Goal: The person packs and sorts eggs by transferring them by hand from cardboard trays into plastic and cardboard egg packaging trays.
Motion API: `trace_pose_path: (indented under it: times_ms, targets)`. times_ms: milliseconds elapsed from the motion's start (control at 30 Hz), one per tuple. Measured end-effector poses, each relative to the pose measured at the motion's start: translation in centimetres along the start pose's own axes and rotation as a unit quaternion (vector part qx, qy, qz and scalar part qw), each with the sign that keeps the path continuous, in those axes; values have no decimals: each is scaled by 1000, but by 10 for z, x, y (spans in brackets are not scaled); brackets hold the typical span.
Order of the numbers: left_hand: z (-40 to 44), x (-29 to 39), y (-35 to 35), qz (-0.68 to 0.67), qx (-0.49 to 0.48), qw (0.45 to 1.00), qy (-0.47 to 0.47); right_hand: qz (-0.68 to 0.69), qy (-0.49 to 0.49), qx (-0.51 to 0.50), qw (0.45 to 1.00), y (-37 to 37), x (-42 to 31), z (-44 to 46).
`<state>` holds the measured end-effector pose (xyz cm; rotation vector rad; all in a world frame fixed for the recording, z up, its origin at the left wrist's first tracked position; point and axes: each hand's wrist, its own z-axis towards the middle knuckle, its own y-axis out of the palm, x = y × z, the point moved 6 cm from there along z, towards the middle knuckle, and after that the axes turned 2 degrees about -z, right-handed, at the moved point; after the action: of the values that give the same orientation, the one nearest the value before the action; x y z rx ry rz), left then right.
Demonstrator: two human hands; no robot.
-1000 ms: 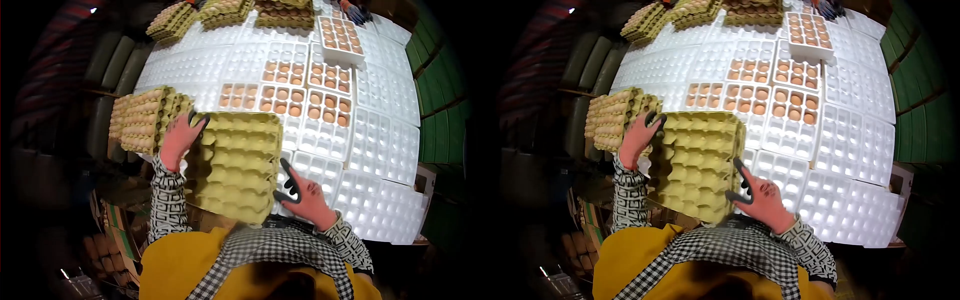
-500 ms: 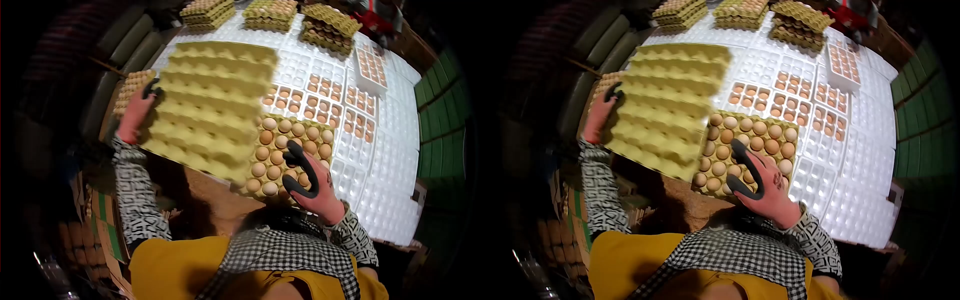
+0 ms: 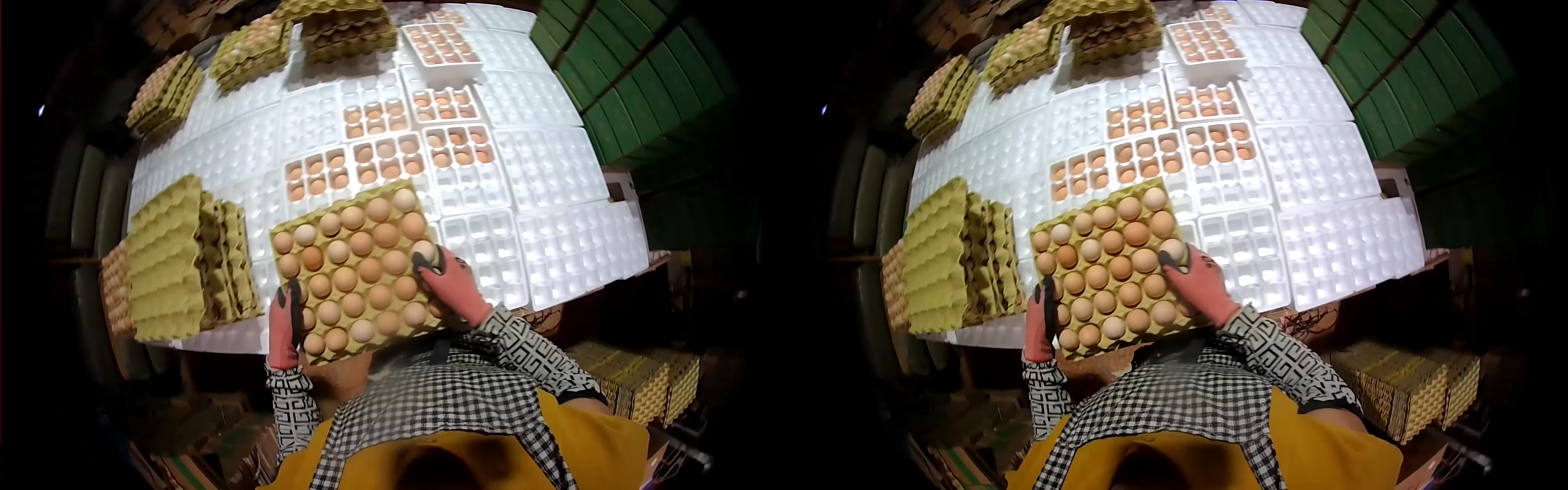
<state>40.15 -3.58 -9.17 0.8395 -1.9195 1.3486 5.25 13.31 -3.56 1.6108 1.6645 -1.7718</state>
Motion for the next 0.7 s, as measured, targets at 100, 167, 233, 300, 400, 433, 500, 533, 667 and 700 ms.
trace_pose_path:
  times_ms: [100,167,233,300,400,433,500,533,667,700]
  targets:
    - [-27,51,-6,4,12,1000,-12,22,-30,-8,999,-12,-10,-6]
    - [-42,57,-14,54,74,996,-5,51,-30,-13,998,-26,7,-13]
    - [-59,88,2,10,79,997,-13,91,-16,-9,996,-47,29,-14]
    - [-80,141,44,-94,3,996,-7,192,-14,-11,981,-86,57,-9]
    - [-98,165,130,-53,58,997,15,193,-25,43,980,-168,127,-1]
    - [-106,168,177,-113,37,993,27,162,-22,92,982,-201,154,1]
    - [-121,225,260,-120,-47,990,63,111,9,115,987,-271,180,5]
    - [-116,226,300,-121,-60,987,93,76,1,134,988,-293,207,10]
    - [-108,224,406,-38,-90,991,89,3,22,134,991,-321,307,38]
    - [-106,226,412,10,-107,991,75,-10,50,95,994,-319,317,45]
